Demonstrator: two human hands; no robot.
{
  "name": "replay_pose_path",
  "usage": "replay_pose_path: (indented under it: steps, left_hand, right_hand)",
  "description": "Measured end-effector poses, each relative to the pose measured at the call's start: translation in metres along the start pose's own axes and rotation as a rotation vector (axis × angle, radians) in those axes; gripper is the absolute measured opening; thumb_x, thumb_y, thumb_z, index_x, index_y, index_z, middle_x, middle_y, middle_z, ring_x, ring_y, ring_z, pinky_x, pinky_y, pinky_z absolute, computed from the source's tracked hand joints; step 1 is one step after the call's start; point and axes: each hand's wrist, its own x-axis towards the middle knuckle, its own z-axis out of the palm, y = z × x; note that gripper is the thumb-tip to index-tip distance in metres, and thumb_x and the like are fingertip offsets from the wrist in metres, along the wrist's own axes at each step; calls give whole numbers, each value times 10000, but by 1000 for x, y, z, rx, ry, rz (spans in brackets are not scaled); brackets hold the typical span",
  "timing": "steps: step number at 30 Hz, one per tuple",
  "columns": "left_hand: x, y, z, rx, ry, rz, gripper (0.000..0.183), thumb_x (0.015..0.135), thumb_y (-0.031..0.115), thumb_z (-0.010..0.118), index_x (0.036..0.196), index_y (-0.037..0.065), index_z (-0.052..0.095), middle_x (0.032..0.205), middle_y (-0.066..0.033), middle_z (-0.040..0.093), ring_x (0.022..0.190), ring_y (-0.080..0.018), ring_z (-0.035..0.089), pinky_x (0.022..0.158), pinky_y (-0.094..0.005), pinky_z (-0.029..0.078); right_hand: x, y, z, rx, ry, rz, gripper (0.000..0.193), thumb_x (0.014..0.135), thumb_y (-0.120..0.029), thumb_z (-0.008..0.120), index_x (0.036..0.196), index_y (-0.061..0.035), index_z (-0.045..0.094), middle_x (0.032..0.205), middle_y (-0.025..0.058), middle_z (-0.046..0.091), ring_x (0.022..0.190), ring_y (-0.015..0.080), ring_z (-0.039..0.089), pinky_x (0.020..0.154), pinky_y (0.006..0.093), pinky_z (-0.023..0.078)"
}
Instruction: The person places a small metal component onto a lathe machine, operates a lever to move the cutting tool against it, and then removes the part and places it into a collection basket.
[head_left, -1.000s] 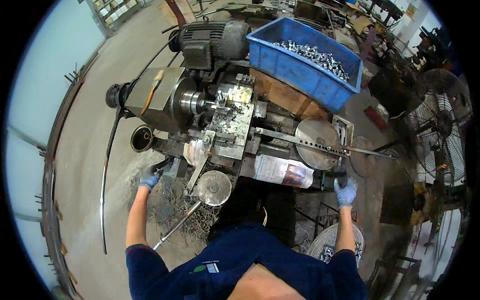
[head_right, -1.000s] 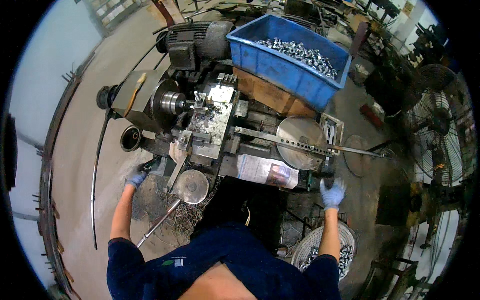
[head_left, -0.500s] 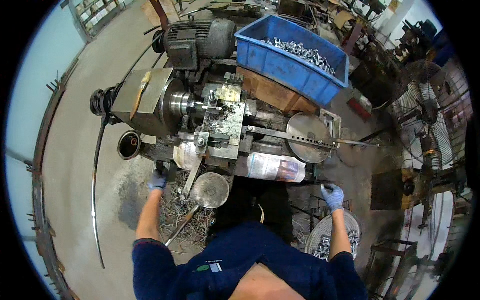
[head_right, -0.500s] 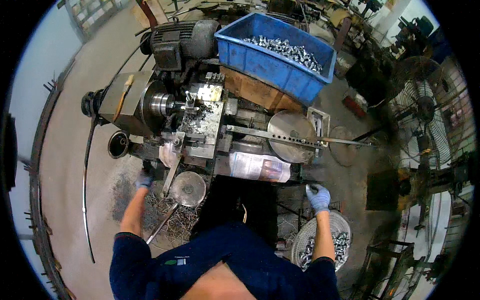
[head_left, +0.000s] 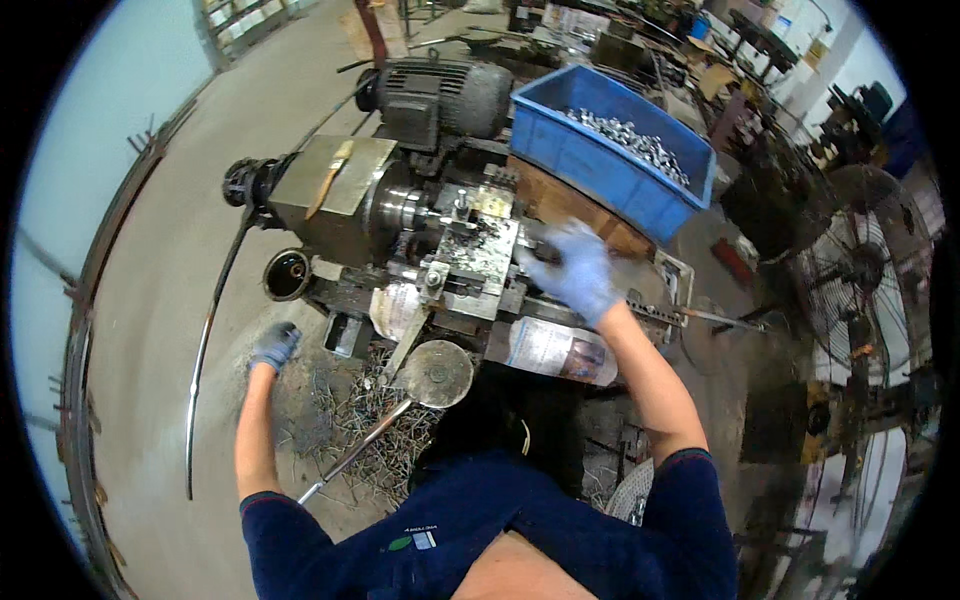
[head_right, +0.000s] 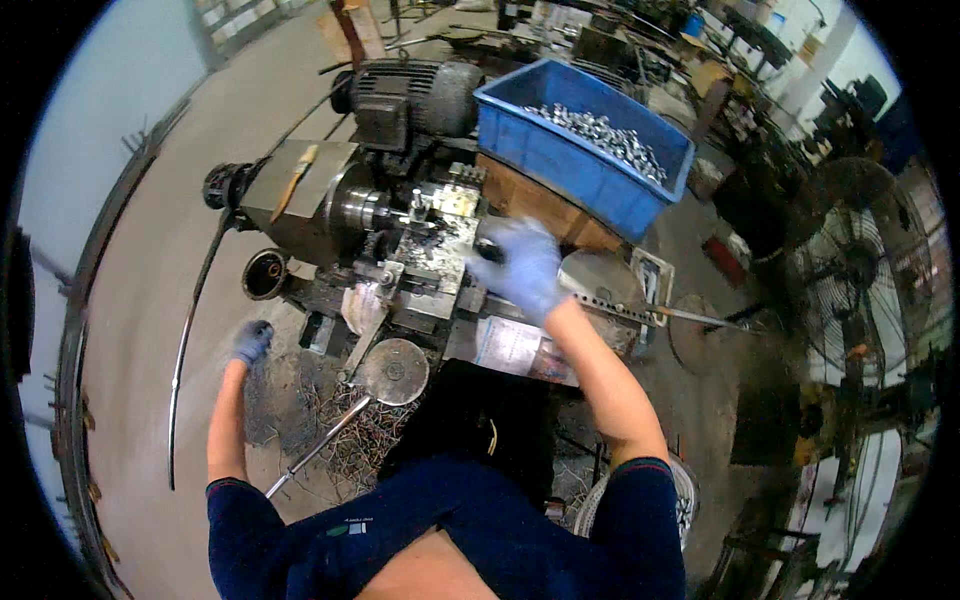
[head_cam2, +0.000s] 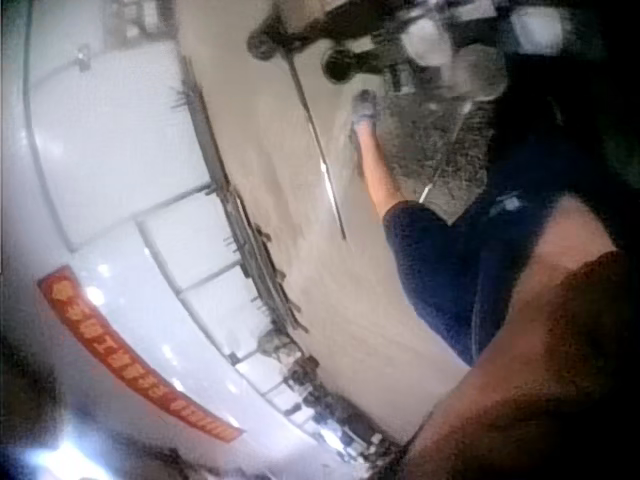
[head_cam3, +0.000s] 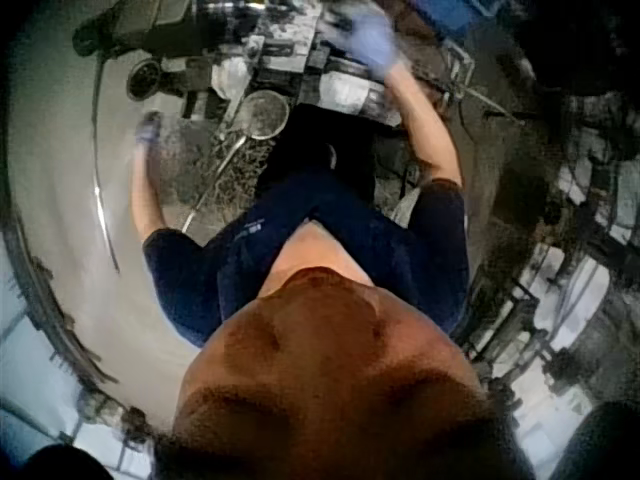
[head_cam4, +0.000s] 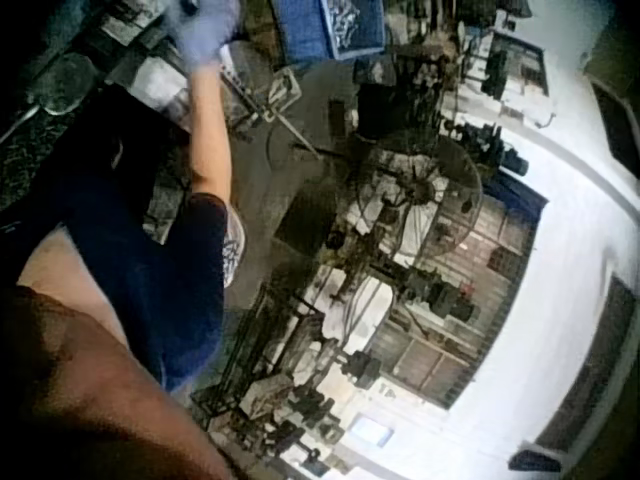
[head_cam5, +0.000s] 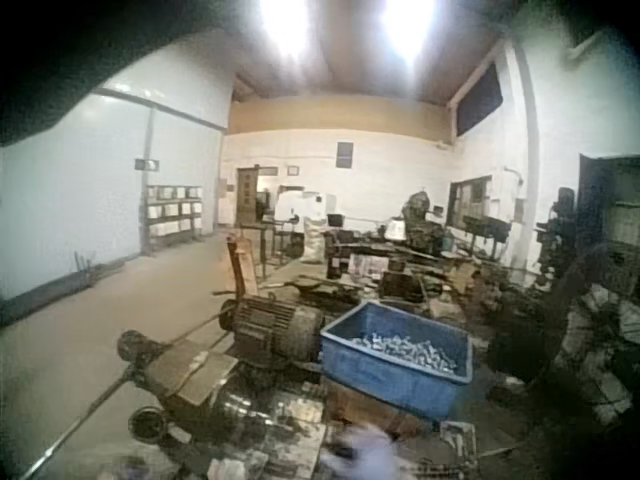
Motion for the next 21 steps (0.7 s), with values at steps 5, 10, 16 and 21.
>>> replay_pose_path:
  steps: [5, 10, 16, 21]
  left_hand:
    - [-56, 27, -161, 112, 453, -16, 378, 841, 403, 544, 1083, 124, 627, 925, -177, 653, 882, -327, 631, 766, -405, 492]
    - [-112, -80, -164, 177, 339, -362, 467, 796, 484, 581, 1005, 69, 624, 939, -196, 644, 881, -338, 622, 755, -419, 484]
    - [-151, 17, -102, 128, 512, -272, 410, 775, 461, 609, 868, 62, 595, 859, -200, 627, 823, -380, 599, 709, -464, 455]
    - [-159, 34, -88, 208, 557, -130, 336, 791, 395, 605, 831, 63, 577, 780, -188, 617, 753, -362, 598, 659, -451, 457]
  right_hand:
    - [80, -48, 81, -329, -337, -339, 488, 742, -513, 579, 902, -68, 699, 1102, 174, 573, 1146, 349, 448, 1061, 472, 234]
    - [109, -84, 111, -458, -690, -277, 545, 729, -528, 573, 991, -62, 679, 1058, 180, 621, 1080, 321, 525, 1053, 466, 241]
    - [114, -73, 111, -455, -765, -261, 506, 721, -453, 600, 1043, -68, 667, 1054, 144, 645, 1060, 294, 556, 1045, 459, 267]
    - [113, -75, 114, -451, -736, -219, 536, 728, -463, 602, 1080, -61, 649, 1089, 153, 632, 1086, 317, 544, 1055, 462, 259]
